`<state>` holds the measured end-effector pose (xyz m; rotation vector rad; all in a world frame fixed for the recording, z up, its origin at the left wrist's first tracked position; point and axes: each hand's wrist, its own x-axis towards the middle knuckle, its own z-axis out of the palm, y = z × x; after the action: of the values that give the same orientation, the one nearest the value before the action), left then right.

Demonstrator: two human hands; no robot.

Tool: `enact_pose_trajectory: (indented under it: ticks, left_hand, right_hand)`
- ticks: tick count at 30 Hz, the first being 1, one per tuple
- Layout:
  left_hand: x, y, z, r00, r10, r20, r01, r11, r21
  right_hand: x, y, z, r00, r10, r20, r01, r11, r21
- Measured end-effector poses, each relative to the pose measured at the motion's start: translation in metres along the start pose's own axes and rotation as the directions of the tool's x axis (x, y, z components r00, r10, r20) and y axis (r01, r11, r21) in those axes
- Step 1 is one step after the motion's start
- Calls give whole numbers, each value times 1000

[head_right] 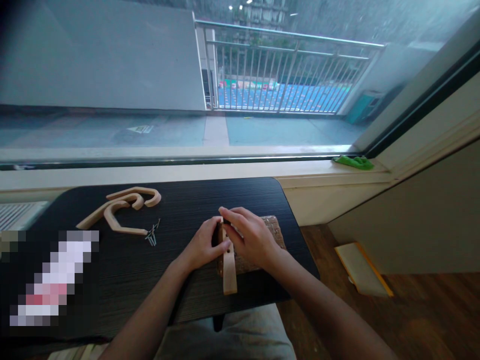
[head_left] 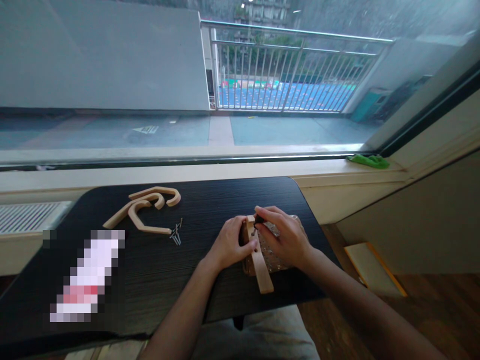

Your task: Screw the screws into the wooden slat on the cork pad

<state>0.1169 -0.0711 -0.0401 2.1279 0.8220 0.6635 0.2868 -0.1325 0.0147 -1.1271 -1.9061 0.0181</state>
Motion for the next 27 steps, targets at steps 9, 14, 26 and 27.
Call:
enact_pose_trajectory:
  ticks: [9, 14, 26, 27]
  left_hand:
    - [0, 0, 0, 1000, 3, -7, -3, 1000, -5]
    - [-1, 2, -1, 1000, 3, 5, -3, 1000, -11]
    - [-1, -2, 0, 1000, 10, -6, -10, 1000, 5]
    - [-1, -2, 0, 1000, 5, -6, -5, 1000, 3]
  right_hand:
    - [-6, -1, 8, 998, 58, -24, -57, 998, 37]
    - [-5, -2, 5, 995, 75, -59, -74, 997, 31]
    - [-2, -1, 8, 998, 12, -61, -4, 991, 134]
    - [-2, 0, 7, 998, 8, -62, 0, 991, 131]
